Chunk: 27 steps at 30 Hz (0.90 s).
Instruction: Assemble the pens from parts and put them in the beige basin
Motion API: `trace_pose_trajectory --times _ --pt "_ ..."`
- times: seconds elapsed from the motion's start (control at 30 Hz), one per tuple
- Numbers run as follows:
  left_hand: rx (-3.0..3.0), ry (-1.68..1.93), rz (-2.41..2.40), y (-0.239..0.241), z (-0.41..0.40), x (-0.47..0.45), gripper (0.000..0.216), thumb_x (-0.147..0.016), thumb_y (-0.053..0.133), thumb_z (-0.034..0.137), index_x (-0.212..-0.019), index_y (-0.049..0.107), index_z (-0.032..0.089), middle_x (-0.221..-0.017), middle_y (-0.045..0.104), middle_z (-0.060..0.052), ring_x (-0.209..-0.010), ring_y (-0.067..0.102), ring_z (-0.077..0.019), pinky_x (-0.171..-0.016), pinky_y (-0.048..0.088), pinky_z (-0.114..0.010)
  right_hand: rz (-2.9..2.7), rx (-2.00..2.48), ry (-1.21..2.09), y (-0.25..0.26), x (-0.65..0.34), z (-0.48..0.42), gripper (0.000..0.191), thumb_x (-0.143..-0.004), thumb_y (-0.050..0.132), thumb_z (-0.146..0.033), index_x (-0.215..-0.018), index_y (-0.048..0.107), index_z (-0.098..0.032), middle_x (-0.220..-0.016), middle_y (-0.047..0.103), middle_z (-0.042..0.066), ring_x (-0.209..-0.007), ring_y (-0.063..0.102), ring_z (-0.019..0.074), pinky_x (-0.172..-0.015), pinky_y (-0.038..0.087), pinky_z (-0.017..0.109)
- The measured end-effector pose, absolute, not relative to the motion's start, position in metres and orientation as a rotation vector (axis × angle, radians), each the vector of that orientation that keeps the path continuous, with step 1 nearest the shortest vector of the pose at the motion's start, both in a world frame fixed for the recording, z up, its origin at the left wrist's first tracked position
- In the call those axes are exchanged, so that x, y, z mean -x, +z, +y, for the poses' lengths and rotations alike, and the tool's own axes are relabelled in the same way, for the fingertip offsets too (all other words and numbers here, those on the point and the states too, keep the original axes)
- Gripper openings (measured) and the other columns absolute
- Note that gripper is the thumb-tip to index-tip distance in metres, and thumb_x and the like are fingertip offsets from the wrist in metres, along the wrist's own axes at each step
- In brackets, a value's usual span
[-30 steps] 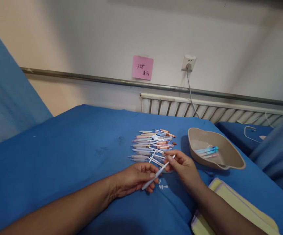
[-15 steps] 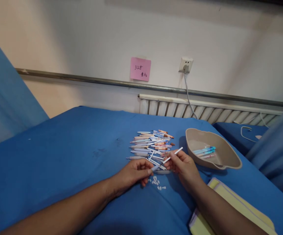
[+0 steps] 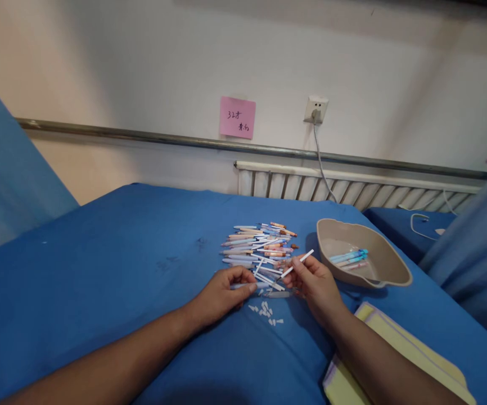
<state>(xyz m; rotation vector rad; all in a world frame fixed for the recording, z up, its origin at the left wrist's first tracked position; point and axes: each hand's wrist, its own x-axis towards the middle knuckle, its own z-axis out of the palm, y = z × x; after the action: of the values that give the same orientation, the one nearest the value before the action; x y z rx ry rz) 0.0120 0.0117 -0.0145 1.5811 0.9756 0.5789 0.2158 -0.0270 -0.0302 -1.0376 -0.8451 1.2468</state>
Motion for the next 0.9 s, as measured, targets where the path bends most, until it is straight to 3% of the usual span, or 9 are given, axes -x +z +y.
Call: trace_pose_trajectory --times 0.27,0.5,0.63,0.8,0.9 --pt "-1.717 0.564 0.966 -0.016 0.012 -0.011 0.022 -0.080 0.058 0.037 -0.079 0.058 0.015 -0.058 0.049 0.005 -0.050 0.042 -0.0093 -0.050 0.034 -0.020 -0.870 1.090 1.220 -0.027 -0.215 -0.028 0.037 -0.068 0.069 -0.053 -0.073 0.061 -0.017 -0.055 0.064 -0.001 -0.046 0.055 0.0099 -0.044 0.038 0.019" --pt "-2.534 0.447 0.855 0.013 0.012 0.002 0.015 -0.087 0.050 0.026 -0.085 0.064 0.020 -0.084 0.060 -0.003 -0.075 0.052 -0.0168 -0.067 0.036 -0.025 -0.981 1.095 1.152 -0.027 -0.215 -0.027 0.037 -0.070 0.067 -0.054 -0.073 0.061 -0.018 -0.053 0.062 -0.002 -0.046 0.054 0.0106 -0.047 0.040 0.022" --pt "-2.692 0.246 0.765 0.025 0.012 0.007 0.022 -0.090 0.046 0.023 -0.075 0.061 0.019 -0.081 0.057 -0.003 -0.069 0.051 -0.0149 -0.062 0.034 -0.024 -1.079 1.089 1.119 -0.032 -0.213 -0.026 0.036 -0.073 0.064 -0.053 -0.072 0.060 -0.018 -0.056 0.062 -0.001 -0.049 0.055 0.0117 -0.050 0.043 0.023" --pt "-2.751 0.279 0.744 0.031 0.013 0.007 0.016 -0.090 0.046 0.026 -0.089 0.061 0.020 -0.087 0.057 -0.003 -0.078 0.053 -0.0167 -0.068 0.038 -0.025 -1.101 1.076 1.137 -0.038 -0.214 -0.024 0.035 -0.073 0.063 -0.053 -0.074 0.059 -0.019 -0.061 0.062 -0.002 -0.050 0.056 0.0119 -0.051 0.044 0.023" --pt "-2.830 0.185 0.763 0.032 0.012 0.006 0.018 -0.090 0.046 0.024 -0.078 0.059 0.019 -0.080 0.057 -0.002 -0.071 0.053 -0.0154 -0.063 0.037 -0.024 -1.130 1.081 1.124 -0.039 -0.214 -0.023 0.034 -0.075 0.062 -0.052 -0.074 0.059 -0.018 -0.060 0.061 -0.002 -0.051 0.055 0.0118 -0.051 0.044 0.023"
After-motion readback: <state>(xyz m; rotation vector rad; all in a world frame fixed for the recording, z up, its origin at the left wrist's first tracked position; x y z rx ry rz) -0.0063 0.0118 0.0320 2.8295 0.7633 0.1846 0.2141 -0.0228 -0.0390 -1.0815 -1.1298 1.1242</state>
